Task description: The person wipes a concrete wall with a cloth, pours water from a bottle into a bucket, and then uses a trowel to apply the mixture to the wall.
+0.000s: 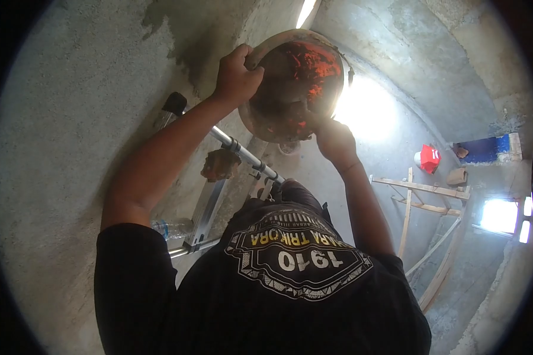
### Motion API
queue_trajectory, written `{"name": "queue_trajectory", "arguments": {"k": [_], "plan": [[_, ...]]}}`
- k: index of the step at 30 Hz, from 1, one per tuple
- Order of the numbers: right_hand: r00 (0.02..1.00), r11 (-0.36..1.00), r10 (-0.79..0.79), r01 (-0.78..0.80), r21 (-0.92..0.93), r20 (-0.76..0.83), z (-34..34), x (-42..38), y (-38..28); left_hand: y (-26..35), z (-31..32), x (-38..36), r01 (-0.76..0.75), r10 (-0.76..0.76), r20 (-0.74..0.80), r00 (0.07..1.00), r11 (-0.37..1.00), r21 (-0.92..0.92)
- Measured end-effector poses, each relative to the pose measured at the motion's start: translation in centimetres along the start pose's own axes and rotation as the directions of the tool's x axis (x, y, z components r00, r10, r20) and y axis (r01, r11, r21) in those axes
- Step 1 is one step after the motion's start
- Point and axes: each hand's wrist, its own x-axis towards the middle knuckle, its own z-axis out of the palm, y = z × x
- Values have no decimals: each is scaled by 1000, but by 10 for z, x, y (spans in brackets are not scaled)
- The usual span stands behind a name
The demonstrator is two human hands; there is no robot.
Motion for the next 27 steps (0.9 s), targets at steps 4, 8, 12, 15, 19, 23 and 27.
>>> {"name": "queue_trajectory", "arguments": {"k": [4,8,12,15,19,23,27], "plan": [[991,991,-65,51,-122,-116,-2,6,15,16,-6,-3,48,-58,90,994,993,103],[994,978,-55,34,-204,-99,-6,11,7,13,-3,-5,-16,9,81,997,996,86],[999,975,-37,42,-219,26,4,10,-4,8,1,-11,-88,83,110,990,995,38],[996,996,-85,85,-18,19,10,6,-7,8,2,-16,-86,79,135,988,995,46],[990,990,-137,135,50,41,15,6,3,6,2,-16,-88,80,150,985,995,47],[978,965,-149,112,239,143,12,8,6,6,1,-16,-62,47,174,984,995,79],[965,889,-206,114,444,165,10,7,3,14,-2,-14,-55,48,142,989,997,46]]}}
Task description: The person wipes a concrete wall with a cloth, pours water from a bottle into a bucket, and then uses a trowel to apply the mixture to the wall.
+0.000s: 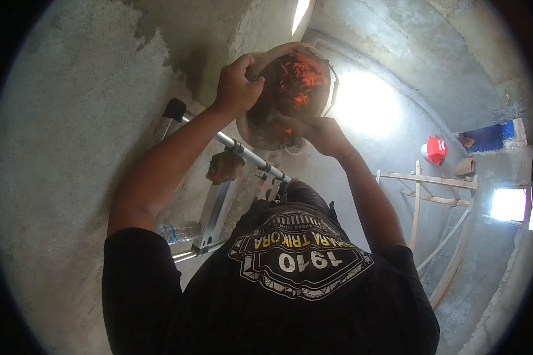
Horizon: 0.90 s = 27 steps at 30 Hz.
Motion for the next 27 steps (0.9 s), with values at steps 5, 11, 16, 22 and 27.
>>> {"name": "queue_trajectory", "arguments": {"k": [5,11,16,22,27], "plan": [[982,959,183,-191,208,55,1,-8,-4,-13,3,8,113,-106,-91,990,990,83],[929,822,352,-365,437,115,-14,-31,-7,-23,2,11,292,-300,-228,926,954,-66],[894,762,445,-411,500,56,-31,-45,-23,-27,5,13,410,-412,-271,870,910,-69],[939,701,342,-230,675,-35,-36,-54,-47,-30,12,7,495,-487,-296,822,867,-53],[964,694,262,-224,684,50,-51,-37,-42,-22,11,8,471,-470,-285,836,880,-69]]}}
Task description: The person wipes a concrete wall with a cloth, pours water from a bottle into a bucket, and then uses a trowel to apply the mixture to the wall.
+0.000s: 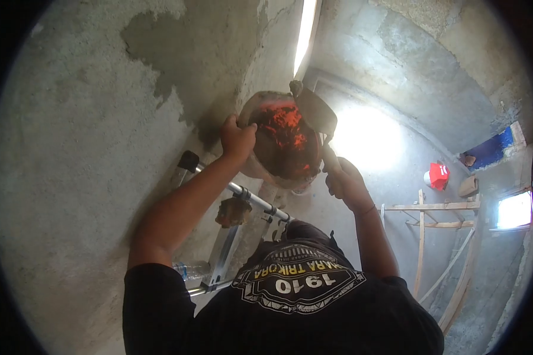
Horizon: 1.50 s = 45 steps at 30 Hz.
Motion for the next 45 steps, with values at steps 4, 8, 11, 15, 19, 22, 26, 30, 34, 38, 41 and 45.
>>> {"name": "queue_trajectory", "arguments": {"k": [4,8,11,15,19,22,26,30,34,38,41,45], "plan": [[998,998,-46,43,-42,-52,16,28,-28,-15,5,10,-19,17,26,1000,995,97],[977,976,-210,206,-69,-43,16,76,-51,-15,9,9,16,-19,62,998,999,47],[954,947,-298,292,-132,-24,13,127,-45,-6,3,4,55,-57,58,997,998,44],[899,895,-437,431,-112,-30,34,155,-70,-12,6,14,150,-146,95,985,988,-40],[973,942,-204,226,250,-110,61,174,-93,-9,3,15,77,-78,78,994,997,6],[981,945,-140,173,278,-133,71,189,-103,-4,2,15,49,-55,108,993,997,54],[976,945,-162,196,263,-146,81,215,-97,-20,6,14,-108,97,84,992,985,138],[962,945,-205,242,219,-179,92,237,-101,-4,-1,14,-65,23,219,976,981,184],[963,969,-144,184,165,-229,109,240,-120,8,-2,8,-77,30,223,974,976,204],[943,968,-197,231,98,-268,128,244,-142,12,-2,8,-17,-41,233,972,971,240],[915,948,-274,309,80,-296,130,247,-165,14,-1,8,-2,-54,233,971,972,235],[917,890,-334,383,247,-216,106,244,-180,6,1,9,-25,-26,227,973,976,216]]}}
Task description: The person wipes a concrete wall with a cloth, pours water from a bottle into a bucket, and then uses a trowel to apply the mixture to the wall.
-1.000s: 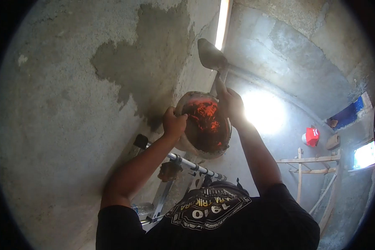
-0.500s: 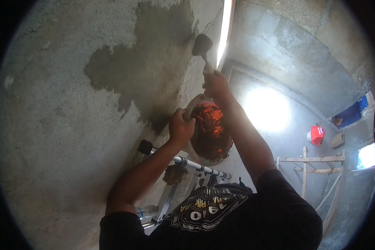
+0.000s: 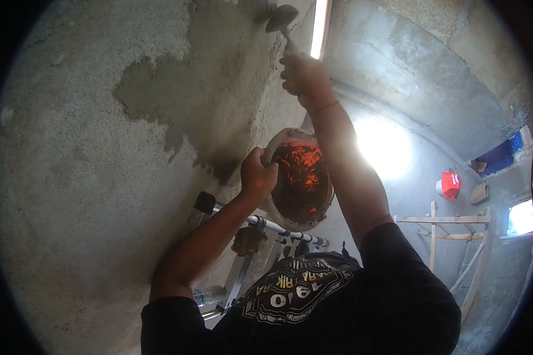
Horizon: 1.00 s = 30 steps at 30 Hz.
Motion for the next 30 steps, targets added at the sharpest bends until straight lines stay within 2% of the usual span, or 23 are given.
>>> {"name": "queue_trajectory", "arguments": {"k": [1,2,3,5,10,13,16,18,21,22,24,26,30], "plan": [[996,981,70,-78,177,54,-5,3,-2,-1,1,-1,1,-1,0,1000,1000,2],[999,980,2,-10,198,39,-9,0,2,-1,1,-2,-7,7,-1,1000,1000,18],[999,980,0,-8,200,41,-8,-3,6,-1,1,-2,-15,15,-4,1000,999,36],[991,959,82,-50,280,-105,-8,-7,21,-5,3,-1,-30,30,-2,1000,999,28],[954,916,299,-278,289,-31,-19,13,70,-4,3,-5,-64,64,-5,998,997,49],[963,923,269,-255,287,-9,-18,15,87,-4,5,-6,-135,142,-83,986,988,80],[965,922,264,-252,294,1,-16,14,83,-3,6,-6,-94,97,-52,994,994,54],[967,919,251,-249,307,32,-11,12,76,-5,5,-2,35,-33,48,998,999,-39],[983,941,183,-172,292,-12,-1,13,58,11,-4,-7,71,-72,67,995,997,15],[986,931,158,-164,326,43,0,14,51,13,-3,-8,67,-68,66,995,998,17],[989,926,135,-145,349,52,4,16,30,16,-4,-11,38,-39,19,999,998,56],[993,924,83,-110,367,88,1,12,11,17,-5,-11,46,-48,42,998,998,42],[998,935,-10,-11,353,57,-15,17,5,14,-4,-10,35,-36,50,998,999,34]]}}
